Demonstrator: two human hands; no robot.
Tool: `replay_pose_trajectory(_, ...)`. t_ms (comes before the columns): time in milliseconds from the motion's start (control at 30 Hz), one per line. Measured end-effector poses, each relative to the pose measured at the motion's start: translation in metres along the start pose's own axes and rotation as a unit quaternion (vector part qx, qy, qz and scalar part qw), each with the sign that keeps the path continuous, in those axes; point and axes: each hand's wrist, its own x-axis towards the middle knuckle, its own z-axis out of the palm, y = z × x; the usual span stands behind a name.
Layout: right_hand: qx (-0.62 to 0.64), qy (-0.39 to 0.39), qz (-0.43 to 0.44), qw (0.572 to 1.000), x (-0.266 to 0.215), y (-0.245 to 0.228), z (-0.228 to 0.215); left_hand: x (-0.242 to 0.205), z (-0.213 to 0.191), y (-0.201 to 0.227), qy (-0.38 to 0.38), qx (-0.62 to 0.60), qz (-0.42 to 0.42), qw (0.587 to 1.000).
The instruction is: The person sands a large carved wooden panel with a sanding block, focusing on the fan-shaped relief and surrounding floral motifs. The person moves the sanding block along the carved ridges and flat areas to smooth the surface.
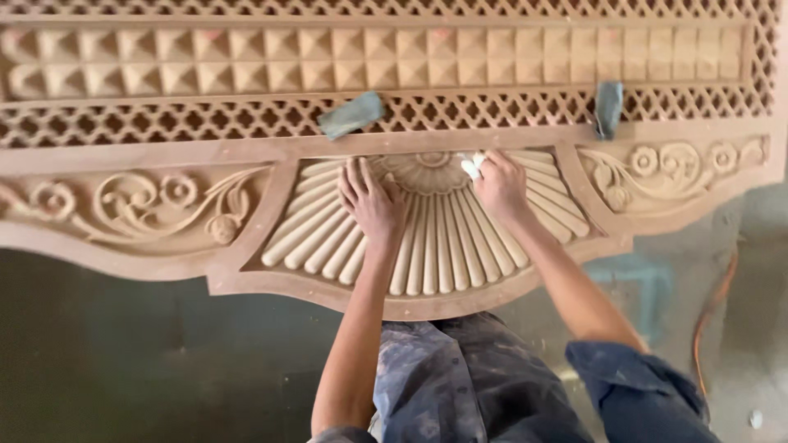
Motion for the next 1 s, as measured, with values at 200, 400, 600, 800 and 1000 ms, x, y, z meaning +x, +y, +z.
replay_pose_trajectory(200,-0.004,-0.045,-0.064,0.997,0.014,0.048,0.017,-0.003,0.009,0.005,0.010,0.129,0.048,0.990)
replay_pose_trajectory(400,0.005,-0.057,-0.187,0.981,0.029,0.054,0.026,0.002,0.009,0.007,-0.005,0.130,0.057,0.990)
replay_pose_trajectory(600,0.001,-0.067,-0.201,0.977,0.026,0.063,0.025,0.003,0.014,0.000,0.024,0.144,0.062,0.987)
replay_pose_trajectory(800,-0.009,-0.062,-0.250,0.966,0.019,0.078,0.024,-0.001,0.015,0.006,-0.008,0.135,0.035,0.990)
replay_pose_trajectory(1000,0.012,-0.042,-0.270,0.962,0.026,0.079,0.023,0.002,0.013,0.007,-0.019,0.132,0.024,0.991)
